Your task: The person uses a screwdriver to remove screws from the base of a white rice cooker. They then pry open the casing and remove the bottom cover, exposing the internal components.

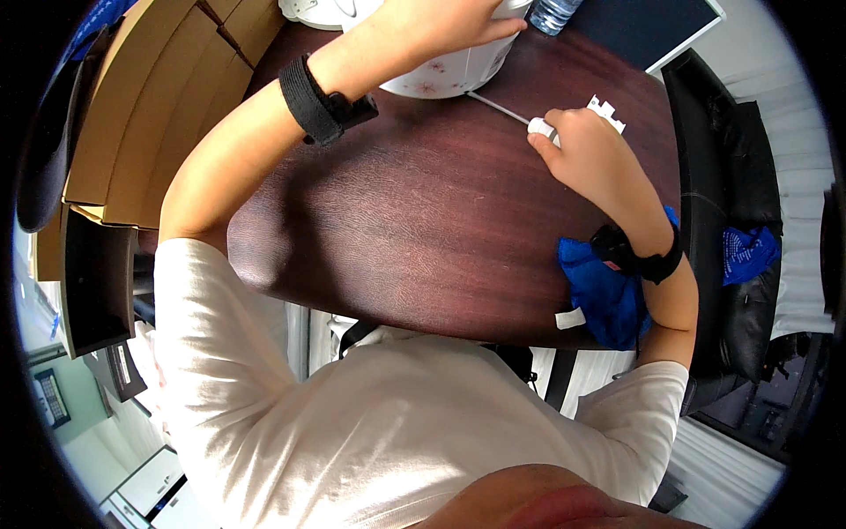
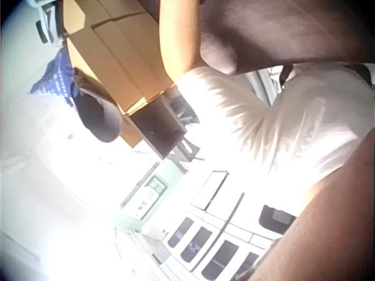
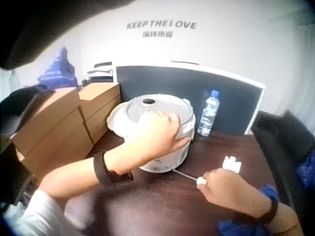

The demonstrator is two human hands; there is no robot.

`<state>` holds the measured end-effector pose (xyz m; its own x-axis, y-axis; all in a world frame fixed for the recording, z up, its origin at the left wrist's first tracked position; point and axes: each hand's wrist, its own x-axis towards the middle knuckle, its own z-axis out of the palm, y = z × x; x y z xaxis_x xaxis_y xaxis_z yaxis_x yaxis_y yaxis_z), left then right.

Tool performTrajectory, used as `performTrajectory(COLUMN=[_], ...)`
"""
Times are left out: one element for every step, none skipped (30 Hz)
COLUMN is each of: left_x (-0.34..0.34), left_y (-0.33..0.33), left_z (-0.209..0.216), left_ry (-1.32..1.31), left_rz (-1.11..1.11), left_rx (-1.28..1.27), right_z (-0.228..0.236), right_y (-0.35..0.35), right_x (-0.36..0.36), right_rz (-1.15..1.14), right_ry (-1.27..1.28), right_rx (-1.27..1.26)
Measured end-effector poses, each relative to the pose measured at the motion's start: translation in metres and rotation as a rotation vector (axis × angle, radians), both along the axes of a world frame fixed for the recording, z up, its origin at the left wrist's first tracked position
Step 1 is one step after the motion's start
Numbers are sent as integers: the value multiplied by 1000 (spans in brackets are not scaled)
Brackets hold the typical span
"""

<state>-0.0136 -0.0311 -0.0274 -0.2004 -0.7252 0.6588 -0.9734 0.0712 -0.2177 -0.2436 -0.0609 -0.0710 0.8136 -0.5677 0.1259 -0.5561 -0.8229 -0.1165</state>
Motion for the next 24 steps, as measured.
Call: performTrajectory(left_x=[0, 0, 1, 1, 2, 2, 2, 2, 2, 0, -2, -4, -3, -1, 0, 0, -1, -1, -2, -3, -4, -4, -4, -4], left_y=[1, 2, 2, 1, -1, -2, -3, -3, -4, -3, -1, 1, -1, -2, -3, -2, -2, -1, -1, -2, -2, -2, -3, -3], left_z=[1, 2, 1, 1, -1, -2, -3, -4, -4, -3, 1, 2, 2, 0, -1, -1, -1, 0, 0, 0, 0, 1, 1, 1], left_ry=[-11, -22, -34, -30, -27, -24, -35, -45, -55, -32, -8, 15, 7, -2, -10, -8, -6, -4, -9, -14, -19, -10, -1, 8], left_rz=[5, 9, 13, 13, 14, 16, 25, 35, 46, 49, 53, 57, 53, 49, 44, 36, 27, 19, 16, 13, 9, 19, 28, 37], left_rx=[10, 20, 31, 25, 20, 15, 0, -14, -28, 4, 35, 67, 50, 32, 15, -6, -26, -47, -51, -54, -58, -40, -23, -6], right_z=[-2, -5, -7, -5, -2, 2, 8, 15, 19, 18, 17, 16, 17, 16, 16, 12, 5, -1, -6, -10, -14, -15, -18, -23], right_y=[2, 6, 9, 10, 10, 10, 11, 11, 10, 7, 2, 0, 1, 5, 8, 12, 16, 19, 21, 23, 26, 30, 30, 29], right_x=[0, 0, 0, 1, 3, 5, 9, 13, 16, 17, 17, 16, 17, 18, 18, 16, 12, 10, 9, 9, 8, 8, 6, 3], right_rz=[-5, -11, -17, -11, -6, -1, 7, 15, 22, 42, 61, 80, 50, 20, -10, -20, -30, -40, -58, -77, -96, -127, -126, -124], right_ry=[-9, -18, -27, -8, 12, 31, 33, 34, 35, 18, 2, -15, 2, 18, 34, 17, 0, -17, -29, -41, -53, -62, -82, -101], right_rx=[5, 11, 17, 9, 2, -4, -25, -45, -65, -88, -112, -135, -105, -76, -47, -37, -27, -17, 7, 31, 54, 65, 84, 102])
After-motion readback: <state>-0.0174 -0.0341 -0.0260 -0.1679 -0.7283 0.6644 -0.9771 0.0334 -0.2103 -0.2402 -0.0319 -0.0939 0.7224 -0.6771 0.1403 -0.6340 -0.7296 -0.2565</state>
